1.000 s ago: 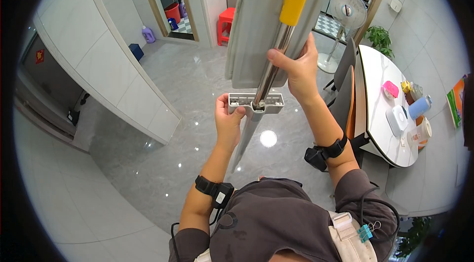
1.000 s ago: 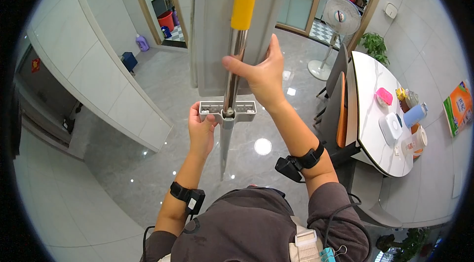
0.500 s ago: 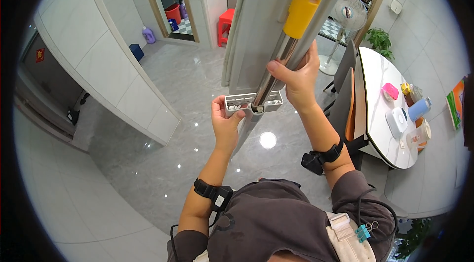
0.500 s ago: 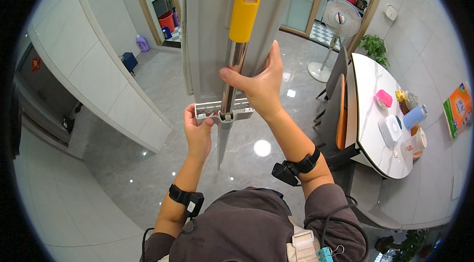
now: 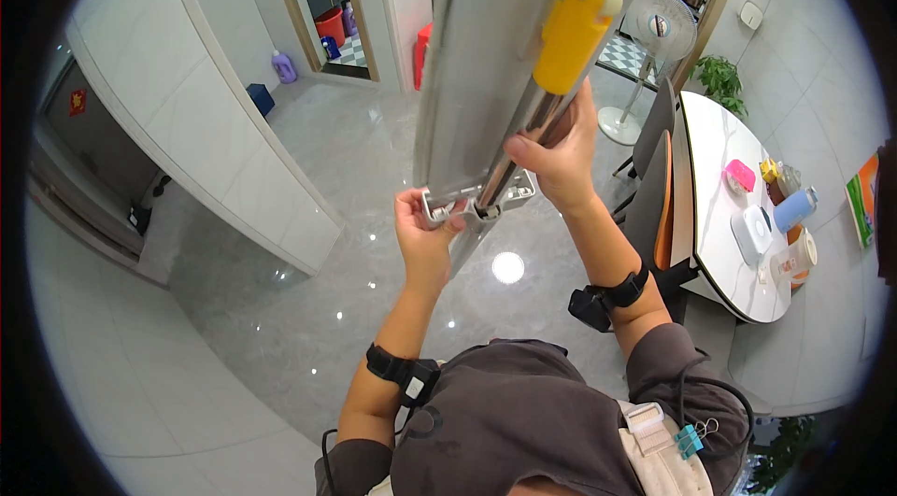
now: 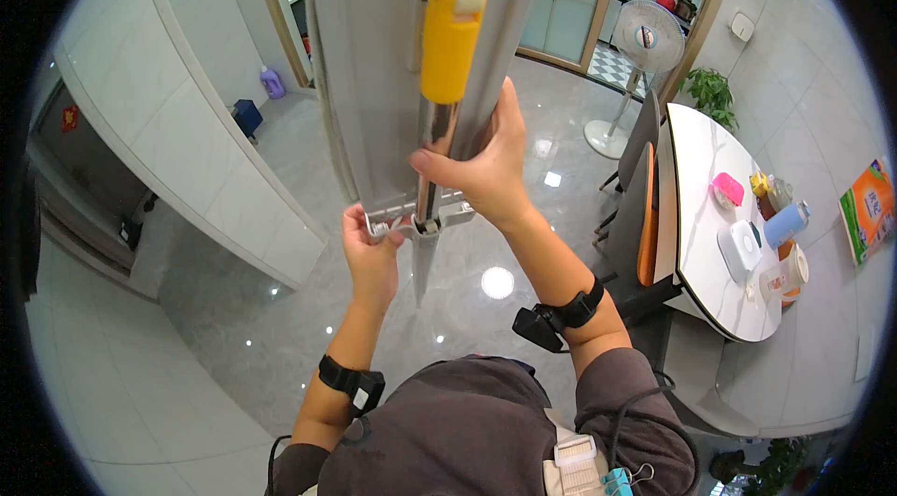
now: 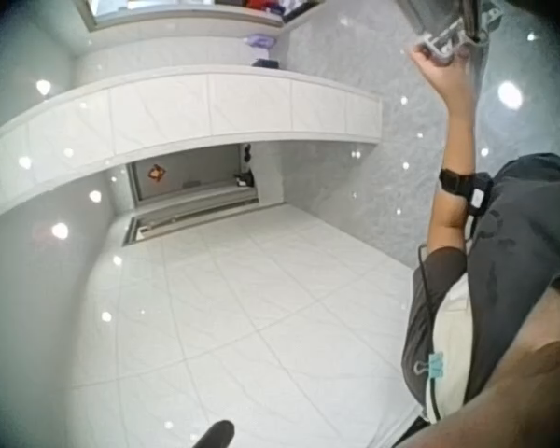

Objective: Assemble a flat mop by attaching the mop head and handle segments.

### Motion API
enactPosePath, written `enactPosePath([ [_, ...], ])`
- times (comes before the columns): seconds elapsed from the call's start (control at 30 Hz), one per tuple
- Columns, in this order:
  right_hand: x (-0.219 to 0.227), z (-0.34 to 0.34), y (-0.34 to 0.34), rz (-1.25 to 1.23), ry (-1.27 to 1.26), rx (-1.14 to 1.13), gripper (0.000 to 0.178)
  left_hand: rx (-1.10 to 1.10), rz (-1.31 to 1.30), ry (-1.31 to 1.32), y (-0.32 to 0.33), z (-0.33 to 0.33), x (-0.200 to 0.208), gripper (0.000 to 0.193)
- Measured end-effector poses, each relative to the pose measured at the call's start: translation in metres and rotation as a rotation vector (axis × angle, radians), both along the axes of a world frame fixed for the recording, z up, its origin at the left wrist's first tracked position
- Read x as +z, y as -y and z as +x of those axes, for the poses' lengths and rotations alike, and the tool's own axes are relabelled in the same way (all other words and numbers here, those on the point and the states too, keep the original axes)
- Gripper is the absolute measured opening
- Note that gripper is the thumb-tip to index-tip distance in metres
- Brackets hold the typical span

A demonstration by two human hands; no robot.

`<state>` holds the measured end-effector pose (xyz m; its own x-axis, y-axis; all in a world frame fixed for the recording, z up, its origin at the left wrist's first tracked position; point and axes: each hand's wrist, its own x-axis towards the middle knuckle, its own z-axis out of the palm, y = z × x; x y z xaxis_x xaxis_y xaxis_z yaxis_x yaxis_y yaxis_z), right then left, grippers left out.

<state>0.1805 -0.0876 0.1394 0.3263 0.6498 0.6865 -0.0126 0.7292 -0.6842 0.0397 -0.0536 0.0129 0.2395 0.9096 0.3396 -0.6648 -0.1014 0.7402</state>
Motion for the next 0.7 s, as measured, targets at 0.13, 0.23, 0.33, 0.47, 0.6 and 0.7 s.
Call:
enactPosePath([
  [0.13, -0.009, 0.01, -0.002, 0.004, -0.024, 0.097, 0.072, 0.019, 0.033, -0.052, 0.007, 0.001, -0.001, 0.055],
  [0.23, -0.014, 0.019, -0.005, -0.034, -0.056, 0.188, 0.079, -0.039, 0.051, -0.092, 0.004, -0.001, -0.01, 0.056],
  [0.33, -0.027, 0.031, -0.022, 0.06, 0.08, 0.453, 0.086, -0.25, -0.033, -0.119, -0.012, -0.001, -0.024, 0.058],
  [0.47, -0.019, 0.015, -0.052, 0.004, 0.119, 0.833, 0.085, -0.514, -0.139, -0.016, -0.016, 0.006, -0.013, 0.05],
  [0.6, -0.019, 0.012, -0.045, -0.02, 0.116, 0.808, 0.076, -0.564, -0.184, -0.114, -0.018, 0.01, -0.007, 0.051],
  [0.7, -0.009, 0.013, -0.036, -0.051, -0.095, 0.749, 0.076, -0.954, -0.221, -0.08, -0.01, 0.007, 0.004, 0.066],
])
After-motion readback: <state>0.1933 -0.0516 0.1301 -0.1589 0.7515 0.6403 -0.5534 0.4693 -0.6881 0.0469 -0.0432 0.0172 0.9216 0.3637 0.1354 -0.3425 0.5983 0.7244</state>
